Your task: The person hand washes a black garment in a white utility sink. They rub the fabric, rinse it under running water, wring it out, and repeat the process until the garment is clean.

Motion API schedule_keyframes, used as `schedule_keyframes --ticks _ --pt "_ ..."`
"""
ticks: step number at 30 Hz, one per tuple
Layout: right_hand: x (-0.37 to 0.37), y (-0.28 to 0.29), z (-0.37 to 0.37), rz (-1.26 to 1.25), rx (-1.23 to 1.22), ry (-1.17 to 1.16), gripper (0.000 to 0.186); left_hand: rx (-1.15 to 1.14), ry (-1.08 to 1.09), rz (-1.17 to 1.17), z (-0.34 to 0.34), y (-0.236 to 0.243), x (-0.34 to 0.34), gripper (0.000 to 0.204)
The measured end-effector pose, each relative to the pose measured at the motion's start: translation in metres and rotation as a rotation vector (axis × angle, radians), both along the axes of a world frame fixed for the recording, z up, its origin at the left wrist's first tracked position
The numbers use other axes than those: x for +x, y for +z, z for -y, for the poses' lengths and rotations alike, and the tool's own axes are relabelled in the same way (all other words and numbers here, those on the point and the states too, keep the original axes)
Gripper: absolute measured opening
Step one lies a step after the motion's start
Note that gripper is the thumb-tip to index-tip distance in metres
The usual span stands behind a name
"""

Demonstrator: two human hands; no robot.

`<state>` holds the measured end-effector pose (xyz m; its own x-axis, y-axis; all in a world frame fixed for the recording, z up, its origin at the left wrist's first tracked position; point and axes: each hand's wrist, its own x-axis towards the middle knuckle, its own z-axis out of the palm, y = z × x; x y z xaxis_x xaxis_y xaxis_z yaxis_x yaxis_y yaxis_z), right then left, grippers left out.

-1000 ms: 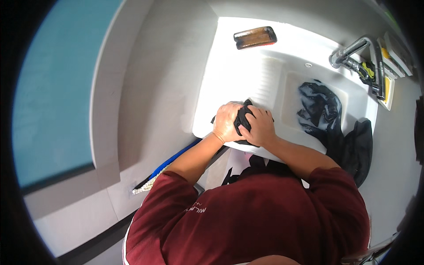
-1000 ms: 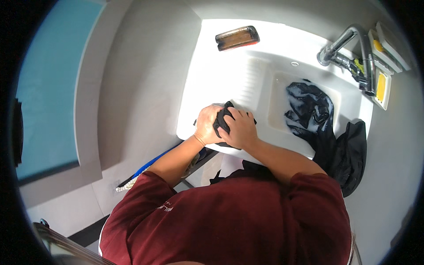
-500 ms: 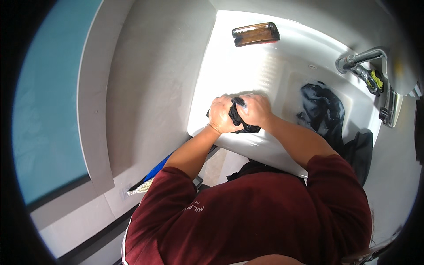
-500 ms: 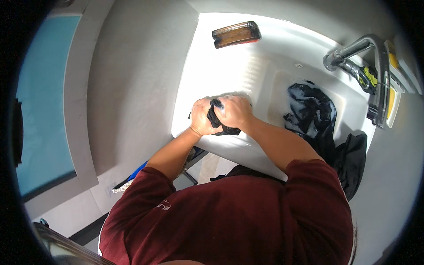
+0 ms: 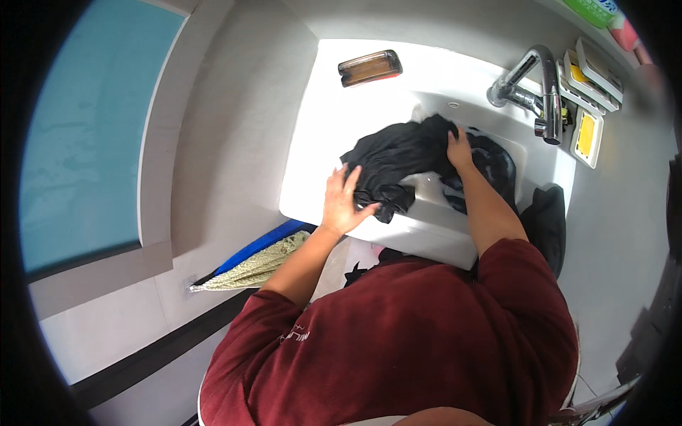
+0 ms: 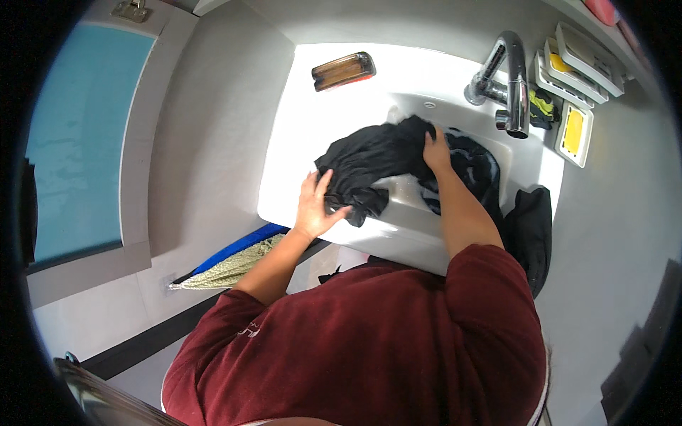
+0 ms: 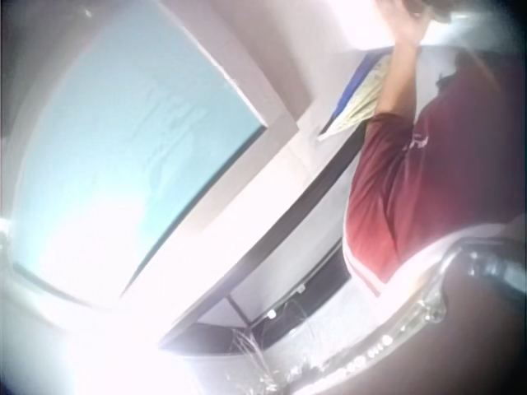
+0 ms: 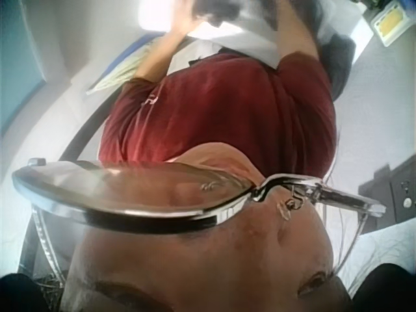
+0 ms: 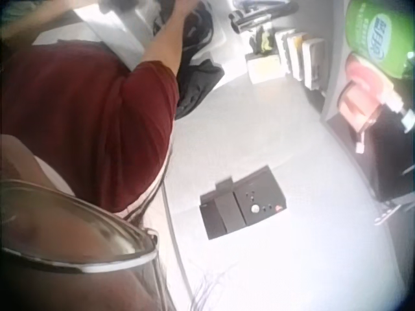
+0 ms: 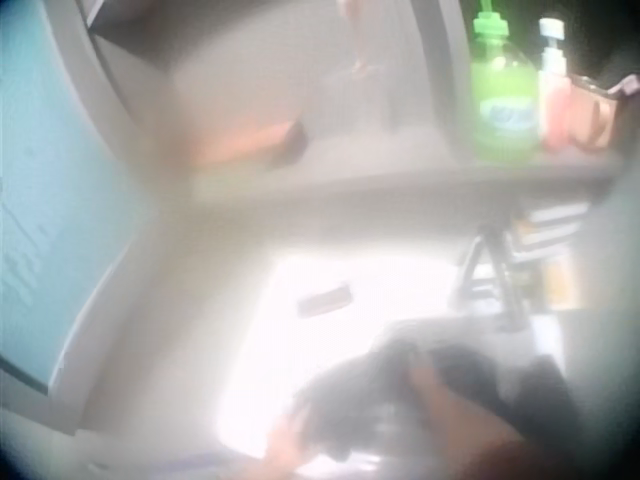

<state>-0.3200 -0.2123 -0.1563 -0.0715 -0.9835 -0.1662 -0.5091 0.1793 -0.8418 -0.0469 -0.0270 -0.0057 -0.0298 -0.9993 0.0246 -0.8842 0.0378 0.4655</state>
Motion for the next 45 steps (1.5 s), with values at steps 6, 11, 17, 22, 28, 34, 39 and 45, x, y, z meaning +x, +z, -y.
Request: schedule_keyframes --ticks 6,11,17,22,28,34,39,45 --pt "-0.089 0.021 -0.022 -0.512 0.077 0.404 0.035 0.276 -0.389 0.147 0.071 -0.035 -0.113 0.11" --pt "-0.09 0.044 -0.034 -0.612 0.138 0.251 0.063 0.333 -0.333 0.064 0.108 -0.093 -0.149 0.14" --pt "-0.071 0.024 -0.095 -0.643 -0.272 0.697 0.065 0.003 -0.419 0.066 0.112 -0.149 -0.151 0.084" --pt "-0.085 0.01 -0.044 -0.745 -0.05 0.857 0.06 0.176 -0.422 0.077 0.142 -0.135 -0.163 0.052" --pt "-0.112 -0.061 0.013 -0.603 -0.072 0.691 0.051 0.567 -0.529 0.241 0.213 -0.1 -0.171 0.047" --pt "-0.119 0.013 0.06 0.375 0.702 -0.065 0.049 0.379 0.04 -0.087 0.198 -0.073 -0.141 0.066" --pt "-0.12 0.047 0.029 -0.507 0.388 -0.04 0.051 0.216 -0.536 0.019 0.178 -0.082 -0.125 0.108" --pt "-0.063 0.042 -0.07 -0.362 -0.413 0.506 0.038 0.156 -0.27 -0.226 0.109 -0.12 -0.157 0.123"
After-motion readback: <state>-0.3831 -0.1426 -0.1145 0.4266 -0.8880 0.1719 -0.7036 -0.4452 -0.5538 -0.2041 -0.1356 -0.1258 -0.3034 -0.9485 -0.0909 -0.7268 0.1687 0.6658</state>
